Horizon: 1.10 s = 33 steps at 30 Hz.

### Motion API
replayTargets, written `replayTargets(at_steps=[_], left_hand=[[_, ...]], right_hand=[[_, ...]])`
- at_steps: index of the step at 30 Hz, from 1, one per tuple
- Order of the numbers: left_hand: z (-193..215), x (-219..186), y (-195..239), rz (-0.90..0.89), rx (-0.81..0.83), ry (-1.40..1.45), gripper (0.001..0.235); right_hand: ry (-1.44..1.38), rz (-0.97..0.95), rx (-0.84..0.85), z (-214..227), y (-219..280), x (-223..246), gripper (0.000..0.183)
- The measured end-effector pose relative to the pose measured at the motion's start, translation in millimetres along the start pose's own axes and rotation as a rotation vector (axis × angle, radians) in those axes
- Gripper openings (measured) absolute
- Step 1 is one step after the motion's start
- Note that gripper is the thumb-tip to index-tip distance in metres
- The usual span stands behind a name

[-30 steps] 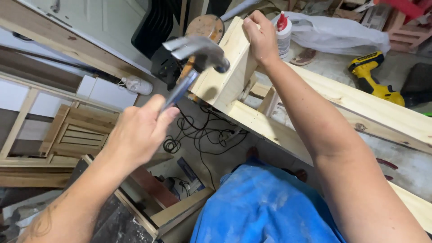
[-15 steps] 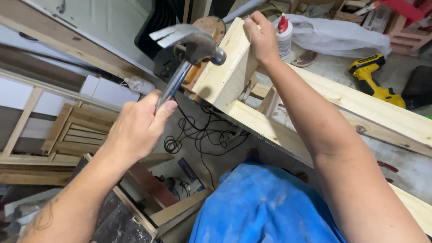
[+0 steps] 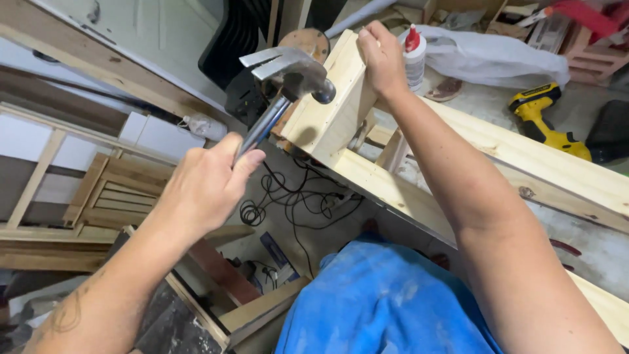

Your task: The person is assembling a wooden frame in a workshop by hammering nails into the joints, using pliers for adjustments, and then inspecting the overall structure for stability.

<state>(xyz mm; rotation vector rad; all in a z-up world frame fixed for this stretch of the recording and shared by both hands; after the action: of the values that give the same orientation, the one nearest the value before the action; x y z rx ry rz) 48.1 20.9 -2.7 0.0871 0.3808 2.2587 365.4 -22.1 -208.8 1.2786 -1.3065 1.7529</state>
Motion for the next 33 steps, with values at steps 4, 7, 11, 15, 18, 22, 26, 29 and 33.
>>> replayTargets(at_steps=[4,7,11,15,18,22,26,29,33], left_hand=[[-23,2,-12,0.001,0.108,-0.155,0.046],[-23,-5,-7,0.057,0.175,-0.077,0.04],[0,7,-15,-0.085,-0.026,-0.112,0.044],[6,-8,-3,0.05,0.023,-0.042,0.04],[-14,-1,-8,0.086,0.16,-0.113,0.043],[-16,9,-19,-0.02,0.052,-0.071,0.044],[-31,48,-8,-0.038,-0.05,0.116,0.034],[-22,71,6,-0.144,-0.335,0.248,0.049],[-14,85,9,-0.119,-0.393,0.328,0.061]], right_hand=[[0.008,0.07,0.007,-3,-4,-1,0.029],[-0.015,0.043,0.005,-4,-3,-10,0.03],[0.018,0.052,0.003,-4,-11,-14,0.03],[0.0,0.029,-0.01,0,-1,-5,0.031],[0.003,0.032,-0.006,-1,1,-6,0.03],[0.025,-0.023,-0.038,14,3,14,0.051],[0.255,0.535,-0.162,47,57,68,0.031],[0.375,1.049,0.201,34,114,72,0.043],[0.349,1.096,0.248,30,145,96,0.043]])
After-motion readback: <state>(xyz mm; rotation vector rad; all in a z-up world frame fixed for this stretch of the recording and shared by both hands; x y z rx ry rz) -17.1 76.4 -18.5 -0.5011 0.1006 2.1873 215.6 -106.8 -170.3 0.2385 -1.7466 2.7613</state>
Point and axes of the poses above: each hand's wrist, its own y-axis away from the middle knuckle, its own z-axis out of the back of the hand, x = y × z, the point moved 5 cm from there along -y, towards the middle knuckle, and after that the axes turned 7 degrees about -x, right-handed, at the moved point
